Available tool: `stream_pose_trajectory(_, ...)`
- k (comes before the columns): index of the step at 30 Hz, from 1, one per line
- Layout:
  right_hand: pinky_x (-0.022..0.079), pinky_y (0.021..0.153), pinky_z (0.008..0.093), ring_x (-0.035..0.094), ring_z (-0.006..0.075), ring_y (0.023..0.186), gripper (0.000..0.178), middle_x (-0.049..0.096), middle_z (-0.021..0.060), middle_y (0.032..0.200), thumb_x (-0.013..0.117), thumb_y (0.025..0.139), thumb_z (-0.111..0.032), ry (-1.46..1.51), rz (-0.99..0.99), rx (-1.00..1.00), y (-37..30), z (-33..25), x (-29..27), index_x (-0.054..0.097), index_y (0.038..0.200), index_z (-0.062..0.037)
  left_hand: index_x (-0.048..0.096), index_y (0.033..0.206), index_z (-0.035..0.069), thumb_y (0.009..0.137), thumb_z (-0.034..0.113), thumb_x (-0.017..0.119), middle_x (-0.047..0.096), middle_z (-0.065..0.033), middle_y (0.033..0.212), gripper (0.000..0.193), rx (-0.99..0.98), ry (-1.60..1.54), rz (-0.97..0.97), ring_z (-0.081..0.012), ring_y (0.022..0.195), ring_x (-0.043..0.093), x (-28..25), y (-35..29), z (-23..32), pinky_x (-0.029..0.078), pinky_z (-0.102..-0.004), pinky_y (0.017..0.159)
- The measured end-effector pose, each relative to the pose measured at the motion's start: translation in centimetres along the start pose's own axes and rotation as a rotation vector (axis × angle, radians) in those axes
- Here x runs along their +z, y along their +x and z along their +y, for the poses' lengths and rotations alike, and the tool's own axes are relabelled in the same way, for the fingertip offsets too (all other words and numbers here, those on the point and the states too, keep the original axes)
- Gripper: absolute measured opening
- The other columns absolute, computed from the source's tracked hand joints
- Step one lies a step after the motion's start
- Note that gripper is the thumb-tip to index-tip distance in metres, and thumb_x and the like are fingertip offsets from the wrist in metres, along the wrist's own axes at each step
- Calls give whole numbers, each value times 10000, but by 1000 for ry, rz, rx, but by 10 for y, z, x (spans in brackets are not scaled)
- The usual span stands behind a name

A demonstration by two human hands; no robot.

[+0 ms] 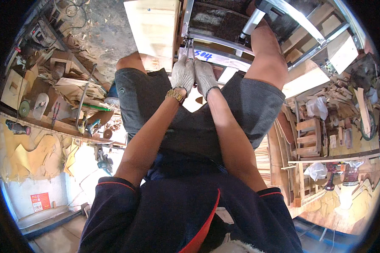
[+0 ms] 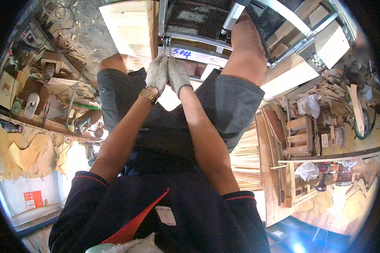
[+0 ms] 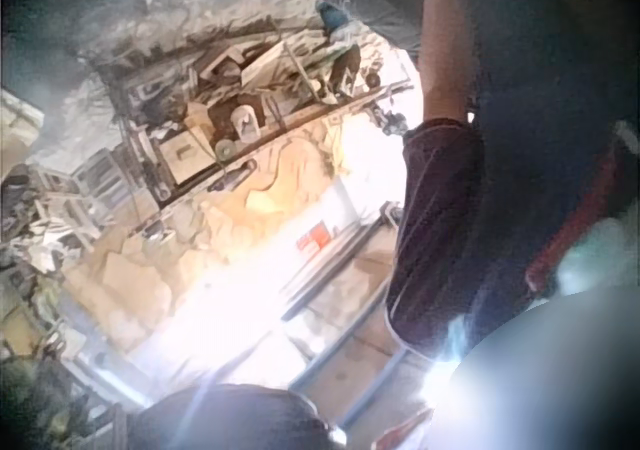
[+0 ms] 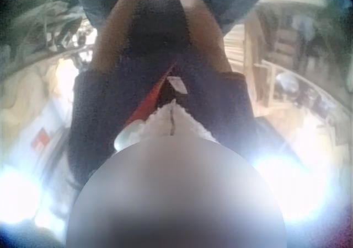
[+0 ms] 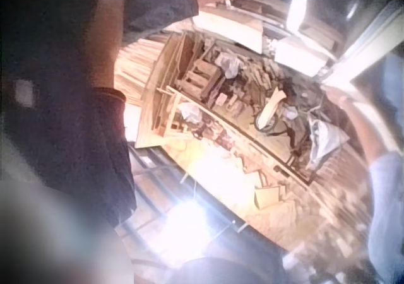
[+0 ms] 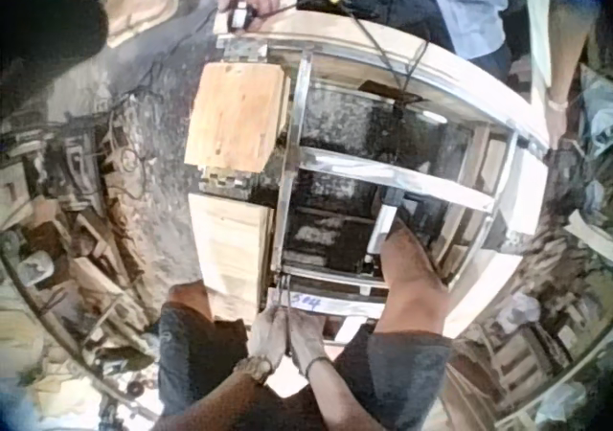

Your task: The person positions a large reddish-brown wooden panel onto a metal furniture frame and then uses a wrench to tighten bolts on the frame's joints. The person also steps onto the frame to reach the bolts.

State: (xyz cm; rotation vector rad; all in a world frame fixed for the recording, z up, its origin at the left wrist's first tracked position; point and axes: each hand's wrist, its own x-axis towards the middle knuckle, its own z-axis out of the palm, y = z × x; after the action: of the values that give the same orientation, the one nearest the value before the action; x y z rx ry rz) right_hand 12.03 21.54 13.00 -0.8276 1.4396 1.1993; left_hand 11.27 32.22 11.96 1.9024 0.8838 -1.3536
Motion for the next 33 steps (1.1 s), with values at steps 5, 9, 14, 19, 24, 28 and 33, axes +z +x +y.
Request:
stream_pose_trajectory(5,578,638,496,722,380,783,527,730,235,889,458,1058,-405,-270,59,-228,9,11,4,695,1133,60,685,1226,-52,1009,309,556,744,-250,987,441,-31,-112,103,-338,915,720,8,-6,-16,530,-423,828)
stream_pose_trajectory(9,592,719,551,726,470,837,555,720,322,907,447,1027,-406,-493,156,-339,21,24,10,724,995,74,634,1333,-42,1039,281,624,732,-93,1085,437,-5,-217,57,-140,942,634,13,-8,-43,522,-318,839)
stream_pose_trajectory(14,555,835,586,696,506,976,554,703,350,973,435,1031,-434,-585,202,-374,23,38,12,712,1021,46,602,1364,-82,1072,388,601,701,-102,1077,553,-24,-224,91,-147,995,613,14,-6,-57,515,-306,883)
stream_pose_trajectory(19,536,842,581,695,486,983,585,699,346,952,376,1056,-430,-507,146,-218,23,40,20,716,995,41,631,1291,-90,1078,455,568,705,-104,1076,588,-53,-411,-27,-149,988,623,2,-11,-48,511,-305,889)
stream_pose_trajectory(24,558,734,543,712,458,852,587,707,305,862,383,1055,-433,-534,185,-209,16,27,24,713,923,34,672,1239,-37,1087,463,515,691,-117,837,546,-11,-383,63,-150,755,601,5,-11,-39,514,-358,709)
stream_pose_trajectory(28,562,604,510,717,425,725,569,709,250,788,408,1055,-440,-271,113,-24,12,21,18,695,918,32,656,1264,-57,1081,426,550,725,-134,969,527,-100,-265,11,-165,856,635,4,-11,-40,524,-338,778)
stream_pose_trajectory(33,564,604,500,725,436,770,587,711,288,830,379,1061,-438,-318,97,0,17,25,14,693,926,39,679,1254,-40,1050,373,604,751,-171,966,466,-14,-86,85,-180,865,665,10,-13,-39,535,-359,779)
